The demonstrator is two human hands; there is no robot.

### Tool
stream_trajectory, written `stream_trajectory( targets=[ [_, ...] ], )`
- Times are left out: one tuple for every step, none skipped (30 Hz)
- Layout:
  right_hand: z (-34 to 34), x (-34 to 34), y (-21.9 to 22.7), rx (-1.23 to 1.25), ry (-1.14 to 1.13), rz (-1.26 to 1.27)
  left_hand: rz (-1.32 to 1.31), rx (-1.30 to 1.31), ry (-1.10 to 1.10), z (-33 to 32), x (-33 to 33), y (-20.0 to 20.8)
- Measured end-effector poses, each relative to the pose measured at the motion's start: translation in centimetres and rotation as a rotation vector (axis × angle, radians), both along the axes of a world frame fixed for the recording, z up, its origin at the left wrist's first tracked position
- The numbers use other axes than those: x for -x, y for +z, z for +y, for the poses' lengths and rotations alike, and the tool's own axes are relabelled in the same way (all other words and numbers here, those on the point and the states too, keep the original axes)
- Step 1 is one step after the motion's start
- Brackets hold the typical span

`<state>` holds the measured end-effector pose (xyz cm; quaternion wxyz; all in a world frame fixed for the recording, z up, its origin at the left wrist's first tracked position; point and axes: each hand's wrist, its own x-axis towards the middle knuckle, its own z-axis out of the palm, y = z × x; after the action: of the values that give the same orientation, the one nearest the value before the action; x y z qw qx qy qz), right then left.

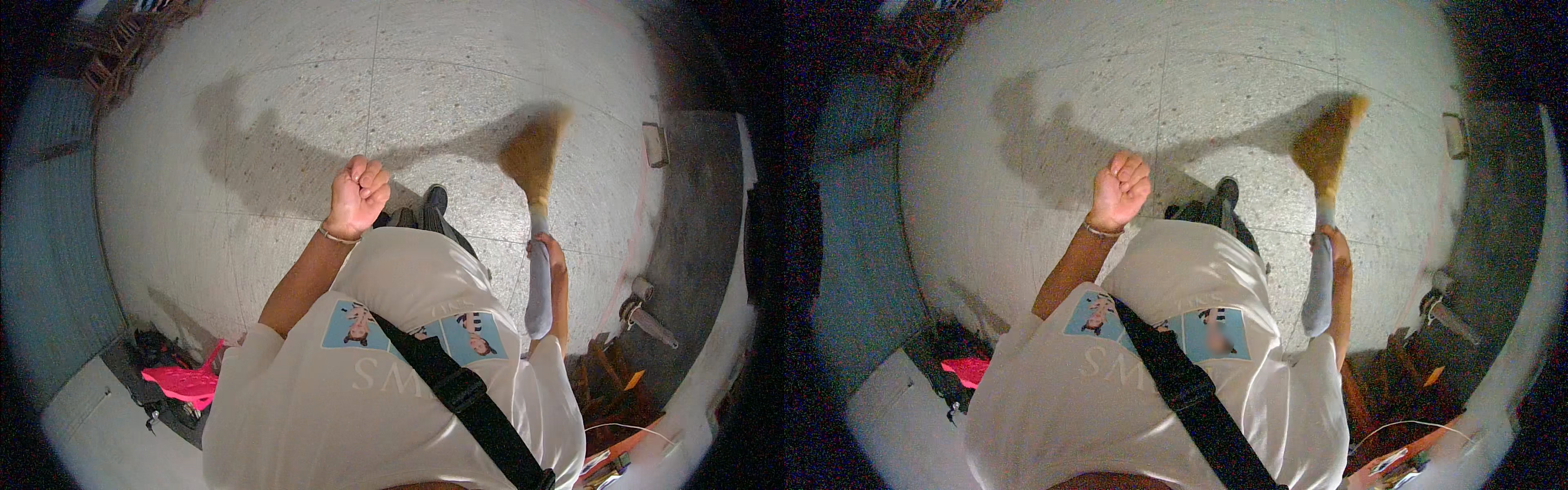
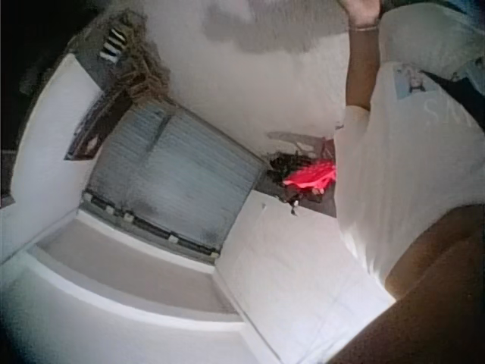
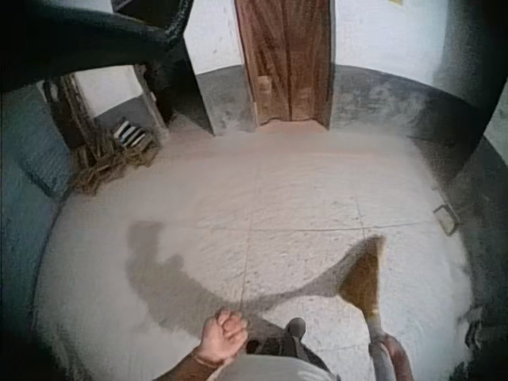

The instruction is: The person sweeps a tiled floor using a broom with a grey handle and natural bristles. They move systematically across the room, sweeping around furniture and a staircase, and gather debris into a dustpan at the end of the sequence.

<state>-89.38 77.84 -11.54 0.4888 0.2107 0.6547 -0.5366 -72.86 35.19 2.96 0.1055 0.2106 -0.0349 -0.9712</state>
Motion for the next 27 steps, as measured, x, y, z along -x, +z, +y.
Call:
stream_trajectory(
  targets=[
    [1.4,-0.4,-0.2,0.006,-0.018,-0.018,-0.010,0.004,-0.012,0.3,0.9,0.1],
    [2.6,-0.9,-0.5,-0.064,-0.002,-0.004,-0.019,0.009,-0.020,0.6,1.6,0.2],
    [3.1,-1.3,-0.1,-0.136,0.016,0.009,-0.020,0.005,-0.042,0.8,2.3,0.2],
    [3.4,-1.5,0.5,-0.207,0.036,0.021,-0.022,0.001,-0.061,1.0,2.8,0.1],
    [3.7,-1.8,1.0,-0.147,-0.041,-0.008,-0.023,-0.002,-0.078,1.2,3.2,0.1],
    [2.6,-1.7,1.9,-0.070,-0.100,-0.016,-0.019,0.015,-0.072,1.4,3.5,0.0],
    [2.0,-2.2,3.5,-0.015,-0.175,-0.025,-0.015,0.009,-0.085,1.6,4.0,0.0],
    [1.8,-2.3,4.4,0.042,-0.249,-0.032,-0.011,0.003,-0.095,1.8,4.4,0.0],
    [2.0,-2.1,4.0,0.152,-0.273,-0.081,0.006,0.015,-0.103,2.0,4.7,-0.1],
    [1.9,-1.9,3.7,0.150,-0.275,-0.072,0.005,0.010,-0.106,2.2,5.1,-0.2],
    [0.1,-1.6,4.5,0.149,-0.276,-0.065,0.002,0.005,-0.106,2.2,5.4,-0.5],
    [-1.8,-1.2,5.1,0.153,-0.267,-0.063,-0.003,0.007,-0.098,2.4,5.4,-0.5],
    [-3.6,-0.6,5.4,0.153,-0.142,-0.015,-0.001,0.007,-0.094,2.5,5.5,-0.5],
    [-4.9,-0.3,4.6,0.092,-0.027,0.038,0.003,-0.006,-0.102,2.4,5.7,-0.2],
    [-6.8,0.0,4.5,0.111,-0.007,0.040,0.007,-0.009,-0.097,2.2,5.8,-0.2],
    [-8.9,0.3,4.7,0.131,0.011,0.044,0.021,-0.010,-0.092,1.8,5.7,-0.3],
    [-11.0,1.0,5.3,0.132,0.064,0.047,0.035,-0.011,-0.087,1.3,5.5,-0.7],
    [-13.1,1.8,5.7,0.129,0.121,0.049,0.049,-0.016,-0.079,0.7,5.3,-1.0],
    [-15.1,2.7,5.1,0.167,0.169,0.021,0.034,-0.035,-0.065,0.1,5.4,-1.2],
    [-17.4,3.4,4.9,0.192,0.233,0.057,0.018,-0.055,-0.052,-0.6,5.5,-1.4],
    [-19.9,3.9,4.8,0.227,0.276,0.059,0.002,-0.073,-0.032,-1.3,5.3,-1.7],
    [-22.1,4.4,3.9,0.210,0.325,0.105,0.005,-0.072,-0.047,-1.9,5.4,-1.7],
    [-24.3,5.1,3.3,0.163,0.398,0.043,0.009,-0.072,-0.064,-2.6,5.6,-1.7],
    [-26.9,5.7,3.3,0.198,0.427,0.050,0.015,-0.069,-0.075,-3.5,5.9,-1.9],
    [-29.5,6.2,3.4,0.235,0.453,0.060,0.036,-0.083,-0.084,-4.5,6.3,-2.2],
    [-31.6,6.9,3.5,0.271,0.478,0.071,0.037,-0.076,-0.097,-5.5,6.7,-2.3],
    [-33.3,7.6,2.8,0.277,0.495,0.093,0.043,-0.068,-0.113,-6.7,7.4,-2.3]
  ],
)
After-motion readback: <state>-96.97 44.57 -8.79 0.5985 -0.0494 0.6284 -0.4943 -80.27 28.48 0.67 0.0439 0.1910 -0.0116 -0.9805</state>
